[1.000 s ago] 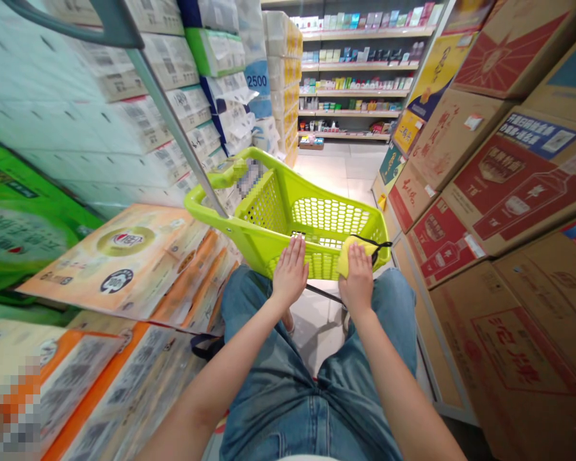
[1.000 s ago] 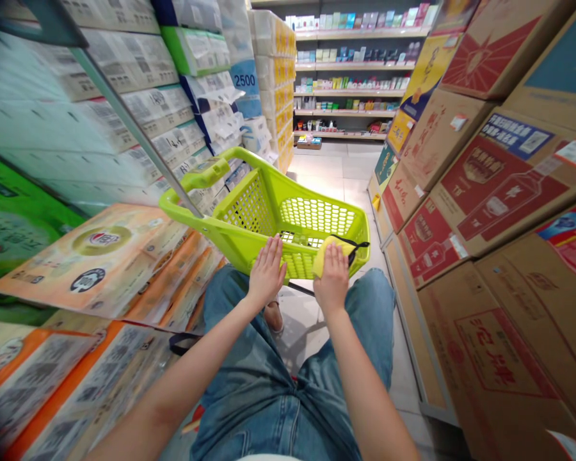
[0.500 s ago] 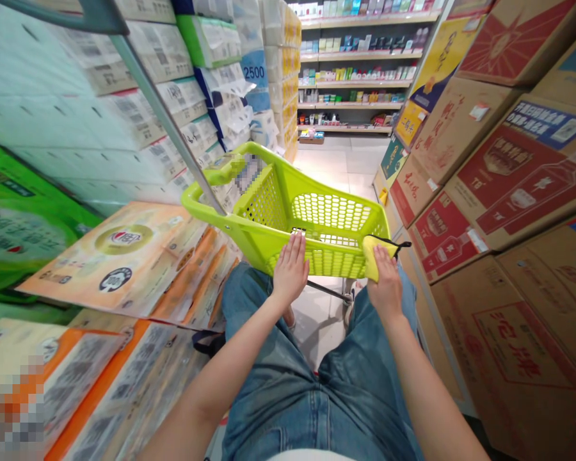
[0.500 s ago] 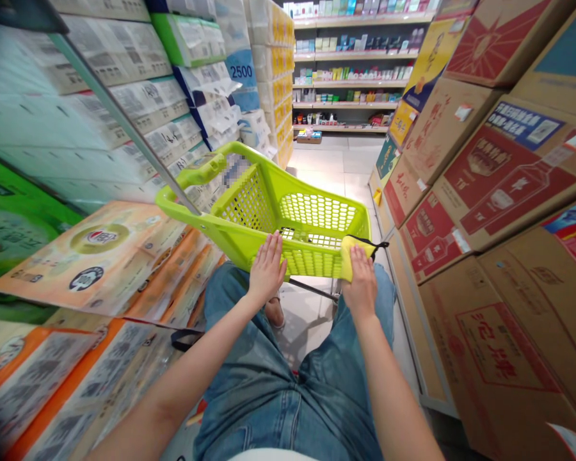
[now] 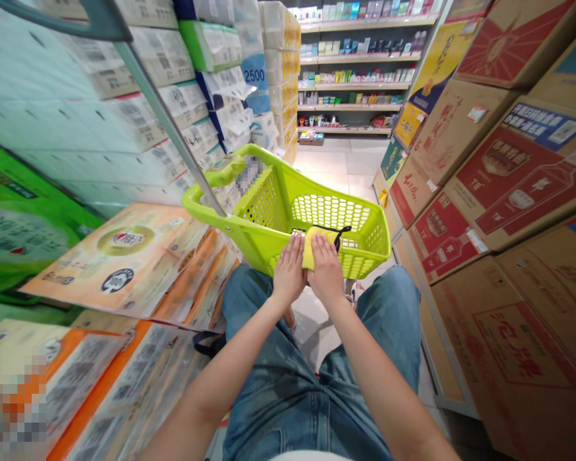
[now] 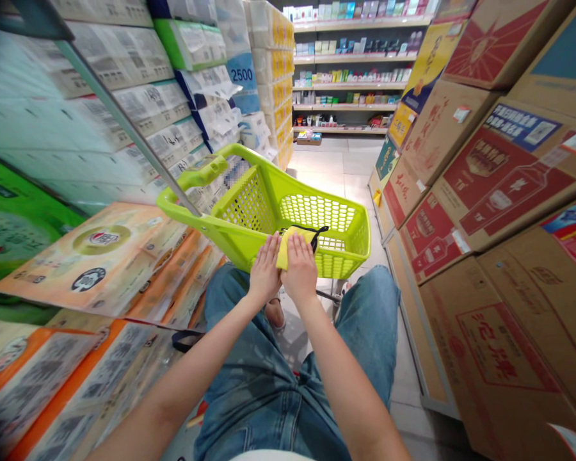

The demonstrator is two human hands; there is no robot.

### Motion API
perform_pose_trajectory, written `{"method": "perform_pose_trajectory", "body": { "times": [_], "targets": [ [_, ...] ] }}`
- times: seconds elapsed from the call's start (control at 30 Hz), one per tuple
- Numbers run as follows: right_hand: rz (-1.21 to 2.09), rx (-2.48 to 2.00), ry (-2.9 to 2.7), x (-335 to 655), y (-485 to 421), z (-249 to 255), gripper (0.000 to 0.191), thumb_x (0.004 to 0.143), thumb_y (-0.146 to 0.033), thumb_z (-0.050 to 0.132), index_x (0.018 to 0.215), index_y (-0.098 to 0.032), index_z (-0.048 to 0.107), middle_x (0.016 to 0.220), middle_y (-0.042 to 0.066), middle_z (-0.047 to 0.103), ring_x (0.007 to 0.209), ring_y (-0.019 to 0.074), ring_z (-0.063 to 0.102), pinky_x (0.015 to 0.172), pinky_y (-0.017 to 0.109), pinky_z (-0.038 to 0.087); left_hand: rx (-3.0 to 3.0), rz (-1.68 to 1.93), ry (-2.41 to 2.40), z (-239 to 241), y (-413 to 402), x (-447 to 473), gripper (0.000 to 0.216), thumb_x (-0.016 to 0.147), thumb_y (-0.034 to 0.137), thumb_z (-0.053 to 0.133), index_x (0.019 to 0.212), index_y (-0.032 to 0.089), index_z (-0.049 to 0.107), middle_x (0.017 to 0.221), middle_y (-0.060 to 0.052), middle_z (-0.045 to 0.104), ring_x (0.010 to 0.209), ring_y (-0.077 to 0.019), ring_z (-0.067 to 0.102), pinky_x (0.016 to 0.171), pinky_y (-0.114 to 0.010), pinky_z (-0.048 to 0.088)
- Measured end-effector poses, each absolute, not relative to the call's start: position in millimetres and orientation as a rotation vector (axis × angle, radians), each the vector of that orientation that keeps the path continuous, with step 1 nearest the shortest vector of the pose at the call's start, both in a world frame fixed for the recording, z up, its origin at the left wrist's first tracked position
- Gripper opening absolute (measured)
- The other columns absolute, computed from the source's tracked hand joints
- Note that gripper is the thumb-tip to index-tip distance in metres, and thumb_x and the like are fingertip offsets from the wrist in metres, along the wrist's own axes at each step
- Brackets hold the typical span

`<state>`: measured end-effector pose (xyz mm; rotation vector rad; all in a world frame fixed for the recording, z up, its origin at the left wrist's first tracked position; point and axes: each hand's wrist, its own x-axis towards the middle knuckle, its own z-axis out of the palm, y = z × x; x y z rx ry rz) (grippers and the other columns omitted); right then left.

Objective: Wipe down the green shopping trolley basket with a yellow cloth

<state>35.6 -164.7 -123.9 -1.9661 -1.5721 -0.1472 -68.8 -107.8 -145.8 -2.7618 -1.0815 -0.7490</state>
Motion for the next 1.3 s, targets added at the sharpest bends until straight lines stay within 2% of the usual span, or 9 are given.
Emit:
{"method": "perform_pose_trajectory", "body": {
  "times": [0.13,0.3,0.43,0.53,0.73,0.87,1.0,1.17,1.3],
  "targets": [
    [-0.21,-2.019,-1.577,78.1,-206.8,-140.3,0.083,0.073,-0.006,0.044,0.154,-0.017,0.03,0.159,0.007,0.037,0.149,0.0194,0.029,0.124,0.045,0.016,-2.75,-0.761,-1.073,-144.0,-109.3,-67.5,0.066,0.098,0.025,0.036,0.158,0.01,0.012,0.164,-0.01,0.02,0.153,-0.0206,0.011,0.122,-0.041,0.024],
    [-0.246,-2.163,-1.3,146.1,-262.7,-167.7,0.082,0.077,-0.011,0.044,0.156,-0.024,0.025,0.158,0.008,0.037,0.148,0.0229,0.03,0.122,0.054,0.017,-2.766,-0.769,-1.073,-145.0,-108.8,-66.2,0.066,0.098,0.025,0.036,0.158,0.011,0.01,0.164,-0.01,0.02,0.153,-0.0211,0.011,0.122,-0.042,0.024],
    [-0.205,-2.232,-1.116,142.0,-255.2,-160.9,0.075,0.079,-0.014,0.044,0.153,-0.019,0.032,0.157,0.011,0.04,0.147,0.0258,0.033,0.12,0.057,0.021,-2.766,-0.789,-1.082,-146.5,-108.8,-65.1,0.067,0.098,0.024,0.037,0.158,0.011,0.011,0.164,-0.011,0.02,0.153,-0.0213,0.011,0.122,-0.042,0.024],
    [-0.185,-2.228,-1.209,97.6,-219.4,-141.4,0.075,0.075,-0.012,0.046,0.15,-0.013,0.037,0.156,0.013,0.04,0.147,0.0288,0.031,0.12,0.061,0.012,-2.76,-0.78,-1.089,-146.6,-108.8,-65.4,0.066,0.098,0.024,0.037,0.158,0.01,0.012,0.164,-0.011,0.02,0.153,-0.0209,0.009,0.122,-0.042,0.023],
    [-0.126,-1.993,-1.581,31.4,-175.7,-118.7,0.077,0.074,-0.009,0.046,0.15,-0.015,0.037,0.157,0.01,0.039,0.148,0.0236,0.03,0.123,0.054,0.008,-2.784,-0.75,-1.054,-145.6,-107.5,-70.2,0.07,0.095,0.021,0.04,0.158,0.009,0.01,0.164,-0.012,0.022,0.153,-0.0198,0.009,0.122,-0.04,0.023],
    [-0.205,-2.032,-1.597,64.7,-206.5,-135.1,0.083,0.073,-0.006,0.045,0.153,-0.023,0.031,0.158,0.006,0.039,0.147,0.0203,0.032,0.123,0.052,0.006,-2.769,-0.759,-1.063,-144.5,-108.2,-69.6,0.069,0.097,0.024,0.038,0.158,0.012,0.009,0.164,-0.011,0.021,0.153,-0.0208,0.012,0.121,-0.042,0.026],
    [-0.267,-2.156,-1.402,125.0,-255.8,-161.5,0.081,0.075,-0.009,0.045,0.153,-0.026,0.03,0.158,0.006,0.038,0.147,0.0215,0.033,0.122,0.054,0.012,-2.762,-0.763,-1.073,-144.7,-109.2,-67.4,0.067,0.098,0.024,0.037,0.158,0.011,0.011,0.164,-0.01,0.019,0.153,-0.0213,0.012,0.122,-0.042,0.025],
    [-0.202,-2.229,-1.142,146.0,-267.9,-166.7,0.076,0.078,-0.013,0.043,0.153,-0.02,0.032,0.157,0.01,0.039,0.147,0.0253,0.032,0.12,0.058,0.021,-2.75,-0.773,-1.084,-146.0,-109.2,-65.9,0.066,0.098,0.025,0.037,0.158,0.011,0.013,0.165,-0.009,0.018,0.153,-0.0208,0.011,0.122,-0.04,0.023],
    [-0.167,-2.235,-1.185,99.0,-221.8,-144.3,0.078,0.074,-0.01,0.044,0.151,-0.013,0.034,0.158,0.013,0.037,0.149,0.0283,0.028,0.12,0.062,0.015,-2.752,-0.778,-1.09,-145.2,-109.5,-65.9,0.066,0.098,0.024,0.035,0.158,0.011,0.011,0.164,-0.009,0.019,0.153,-0.0203,0.011,0.122,-0.041,0.023]
  ]
}}
